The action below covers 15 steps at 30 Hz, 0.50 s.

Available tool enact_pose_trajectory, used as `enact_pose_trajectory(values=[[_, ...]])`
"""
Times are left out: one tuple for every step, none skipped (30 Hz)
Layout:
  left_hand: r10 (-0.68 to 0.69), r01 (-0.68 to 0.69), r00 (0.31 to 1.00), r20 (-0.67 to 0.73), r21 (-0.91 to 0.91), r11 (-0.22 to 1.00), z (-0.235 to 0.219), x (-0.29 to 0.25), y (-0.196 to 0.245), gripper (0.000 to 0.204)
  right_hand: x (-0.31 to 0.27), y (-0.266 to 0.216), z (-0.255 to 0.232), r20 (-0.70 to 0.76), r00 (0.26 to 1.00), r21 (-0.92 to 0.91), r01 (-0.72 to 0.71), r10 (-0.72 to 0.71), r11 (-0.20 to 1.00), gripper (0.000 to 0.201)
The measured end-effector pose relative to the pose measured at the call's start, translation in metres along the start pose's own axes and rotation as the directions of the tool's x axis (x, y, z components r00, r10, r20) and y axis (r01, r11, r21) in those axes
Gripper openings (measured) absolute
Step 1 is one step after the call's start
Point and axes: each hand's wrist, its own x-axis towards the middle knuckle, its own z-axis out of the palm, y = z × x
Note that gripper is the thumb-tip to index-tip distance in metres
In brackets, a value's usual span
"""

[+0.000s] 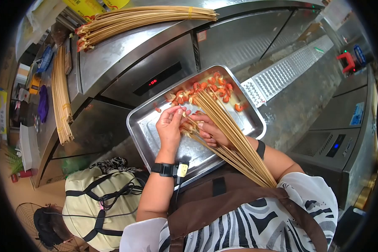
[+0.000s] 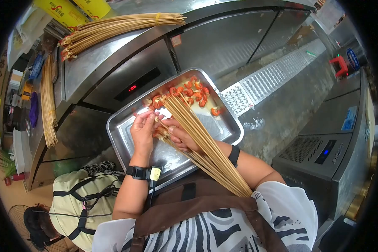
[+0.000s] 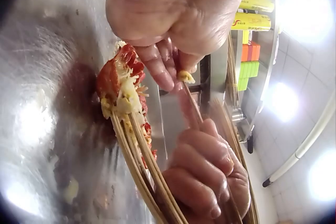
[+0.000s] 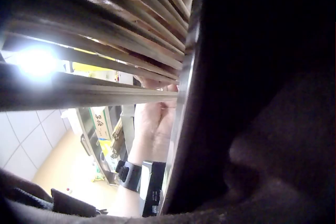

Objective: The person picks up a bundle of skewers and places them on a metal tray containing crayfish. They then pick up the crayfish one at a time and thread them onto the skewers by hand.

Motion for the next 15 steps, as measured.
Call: enact_pose_trajectory(values=[[-0.002, 0.002, 1.000, 0.000, 0.000, 1.000, 0.000, -0.001, 0.001, 0.015, 0.000, 0.000, 0.000, -0.001, 1.000, -0.001, 0.000, 0.000, 1.000, 0.037], [-0.008, 0.008, 1.000, 0.001, 0.014, 1.000, 0.001, -0.001, 0.001, 0.016, 0.000, -0.001, 0.000, -0.001, 1.000, -0.003, 0.001, -0.001, 1.000, 0.037], [-0.015, 0.015, 1.000, 0.002, 0.027, 1.000, 0.001, -0.002, 0.002, 0.017, -0.001, -0.002, 0.001, -0.003, 1.000, -0.001, 0.000, 0.000, 1.000, 0.037], [-0.017, 0.017, 1.000, 0.002, 0.027, 0.999, 0.000, -0.002, 0.002, 0.017, -0.002, -0.003, 0.001, -0.005, 1.000, -0.012, 0.002, -0.002, 1.000, 0.036], [-0.054, 0.054, 0.999, -0.005, 0.001, 0.999, -0.001, -0.002, 0.003, 0.018, -0.003, -0.004, 0.002, -0.008, 1.000, -0.023, 0.003, -0.003, 1.000, 0.036], [-0.090, 0.090, 0.996, -0.011, -0.025, 0.996, -0.002, -0.002, 0.003, 0.019, -0.003, -0.003, 0.001, -0.009, 1.000, -0.022, 0.001, -0.001, 1.000, 0.036], [-0.092, 0.092, 0.996, -0.011, -0.026, 0.995, -0.003, -0.002, 0.003, 0.019, -0.001, -0.001, 0.000, -0.003, 1.000, -0.011, 0.008, -0.008, 1.000, 0.035], [-0.114, 0.114, 0.993, -0.018, -0.015, 0.993, -0.003, -0.002, 0.003, 0.020, -0.001, 0.000, -0.001, 0.004, 1.000, -0.002, 0.014, -0.014, 1.000, 0.035], [-0.135, 0.135, 0.991, -0.025, -0.005, 0.991, -0.004, -0.003, 0.004, 0.021, -0.002, -0.001, 0.000, 0.003, 1.000, -0.002, 0.012, -0.012, 1.000, 0.035], [-0.136, 0.136, 0.990, -0.026, -0.007, 0.991, -0.004, -0.003, 0.005, 0.021, -0.002, -0.001, 0.000, -0.004, 1.000, 0.009, 0.005, -0.005, 1.000, 0.033], [-0.160, 0.160, 0.987, -0.004, -0.003, 0.987, -0.004, -0.003, 0.008, 0.021, -0.003, -0.002, 0.001, -0.010, 1.000, 0.020, -0.003, 0.003, 1.000, 0.031], [-0.182, 0.182, 0.983, 0.018, 0.001, 0.983, -0.005, -0.002, 0.009, 0.021, -0.003, -0.001, 0.001, -0.008, 1.000, 0.018, -0.006, 0.006, 1.000, 0.031], [-0.181, 0.181, 0.983, 0.015, -0.002, 0.983, -0.005, -0.002, 0.010, 0.021, -0.002, 0.000, 0.000, -0.012, 1.000, 0.026, -0.015, 0.015, 1.000, 0.028], [-0.208, 0.208, 0.978, 0.031, -0.018, 0.978, -0.006, -0.002, 0.010, 0.021, -0.002, 0.001, -0.001, -0.016, 1.000, 0.034, -0.024, 0.024, 0.999, 0.025], [-0.234, 0.235, 0.971, 0.048, -0.034, 0.971, -0.006, -0.001, 0.011, 0.021, -0.001, 0.001, -0.001, -0.015, 1.000, 0.032, -0.026, 0.027, 0.999, 0.025]])
